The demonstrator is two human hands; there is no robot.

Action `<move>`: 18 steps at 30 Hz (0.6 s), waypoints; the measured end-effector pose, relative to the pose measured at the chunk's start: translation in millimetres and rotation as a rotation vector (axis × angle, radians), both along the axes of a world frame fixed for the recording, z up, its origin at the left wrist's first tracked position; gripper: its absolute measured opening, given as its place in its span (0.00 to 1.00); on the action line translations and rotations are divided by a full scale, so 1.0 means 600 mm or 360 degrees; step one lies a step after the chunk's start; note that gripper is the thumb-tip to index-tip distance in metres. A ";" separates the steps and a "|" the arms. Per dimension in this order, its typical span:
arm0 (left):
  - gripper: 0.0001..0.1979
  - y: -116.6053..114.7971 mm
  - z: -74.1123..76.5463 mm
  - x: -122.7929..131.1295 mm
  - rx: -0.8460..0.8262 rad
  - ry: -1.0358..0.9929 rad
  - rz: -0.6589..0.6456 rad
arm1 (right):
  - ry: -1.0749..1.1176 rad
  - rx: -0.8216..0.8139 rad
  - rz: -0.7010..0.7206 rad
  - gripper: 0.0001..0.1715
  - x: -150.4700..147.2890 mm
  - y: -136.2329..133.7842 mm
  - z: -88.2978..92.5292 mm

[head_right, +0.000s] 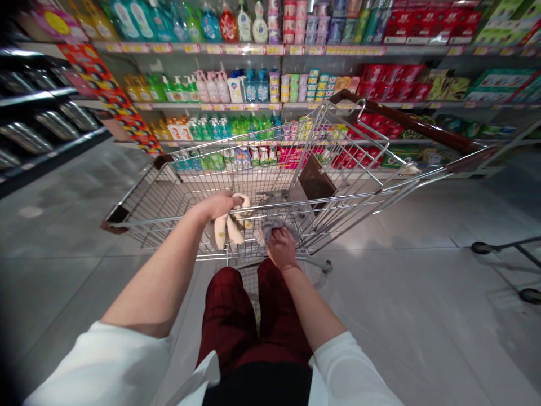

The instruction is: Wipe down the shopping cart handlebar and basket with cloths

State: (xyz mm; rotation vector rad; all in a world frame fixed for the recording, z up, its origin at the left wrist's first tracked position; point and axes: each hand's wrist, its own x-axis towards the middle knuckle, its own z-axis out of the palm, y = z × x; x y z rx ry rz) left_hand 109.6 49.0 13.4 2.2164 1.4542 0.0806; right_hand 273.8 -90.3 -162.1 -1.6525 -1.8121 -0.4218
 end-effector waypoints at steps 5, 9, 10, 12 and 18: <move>0.21 -0.001 0.002 0.000 -0.0020 0.0021 -0.0025 | 0.0035 -0.0248 0.0113 0.22 -0.022 -0.006 -0.061; 0.21 -0.001 0.001 0.000 0.0004 0.0049 -0.0037 | 0.0193 -0.0125 0.0085 0.16 -0.005 -0.023 -0.038; 0.21 -0.001 0.001 0.000 0.0006 0.0050 -0.0031 | 0.0213 0.0003 0.0050 0.16 0.005 -0.028 -0.024; 0.21 0.000 0.001 -0.001 0.0005 0.0046 -0.0030 | 0.0232 0.0287 -0.0054 0.20 0.027 -0.034 0.004; 0.21 0.001 -0.001 -0.002 0.0036 0.0076 -0.0022 | 0.0117 0.0357 -0.0227 0.23 0.058 -0.019 0.031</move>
